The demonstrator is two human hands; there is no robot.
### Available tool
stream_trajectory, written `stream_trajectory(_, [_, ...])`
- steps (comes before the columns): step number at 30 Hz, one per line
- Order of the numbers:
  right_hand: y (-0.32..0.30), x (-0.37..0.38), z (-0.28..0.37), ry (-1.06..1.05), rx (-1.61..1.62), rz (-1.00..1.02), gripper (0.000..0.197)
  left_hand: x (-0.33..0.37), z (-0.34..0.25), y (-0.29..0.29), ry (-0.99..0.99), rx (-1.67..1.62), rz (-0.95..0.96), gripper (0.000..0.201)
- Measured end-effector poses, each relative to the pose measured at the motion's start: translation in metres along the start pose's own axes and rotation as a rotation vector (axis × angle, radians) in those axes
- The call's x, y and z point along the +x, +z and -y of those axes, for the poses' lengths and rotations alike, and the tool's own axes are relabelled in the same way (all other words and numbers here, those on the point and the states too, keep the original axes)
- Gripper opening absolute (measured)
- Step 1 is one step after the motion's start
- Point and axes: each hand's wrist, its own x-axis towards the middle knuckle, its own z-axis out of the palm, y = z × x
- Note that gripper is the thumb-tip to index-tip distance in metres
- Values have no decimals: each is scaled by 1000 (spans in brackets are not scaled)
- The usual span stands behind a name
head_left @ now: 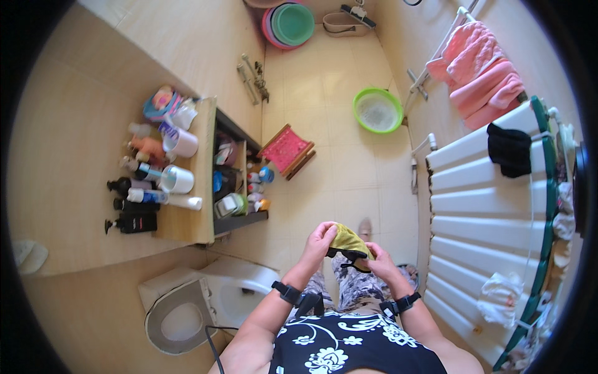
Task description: The person wipes the bathroom walls with a cloth, cleans the exterior and seat of a toilet with the cloth, applies liquid cleaner from a bottle into the bowl, and brushes the interior of the toilet bowl with a brush.
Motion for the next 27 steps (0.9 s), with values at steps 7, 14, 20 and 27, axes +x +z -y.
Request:
stream_trajectory(7, [-79, 189, 51, 4, 327, -193, 22, 98, -26, 47, 110, 152, -129, 58])
stream_trajectory(14, [-171, 326, 43, 139, 227, -205, 52, 127, 15, 65, 68, 229, -143, 48])
stream_trajectory(20, [-151, 208, -75, 548, -211, 401, 27, 105, 51, 49, -321, 104, -119, 44])
stream_trajectory(27, [-92, 208, 5, 522, 125, 348, 26, 144, 12, 43, -166, -169, -119, 42])
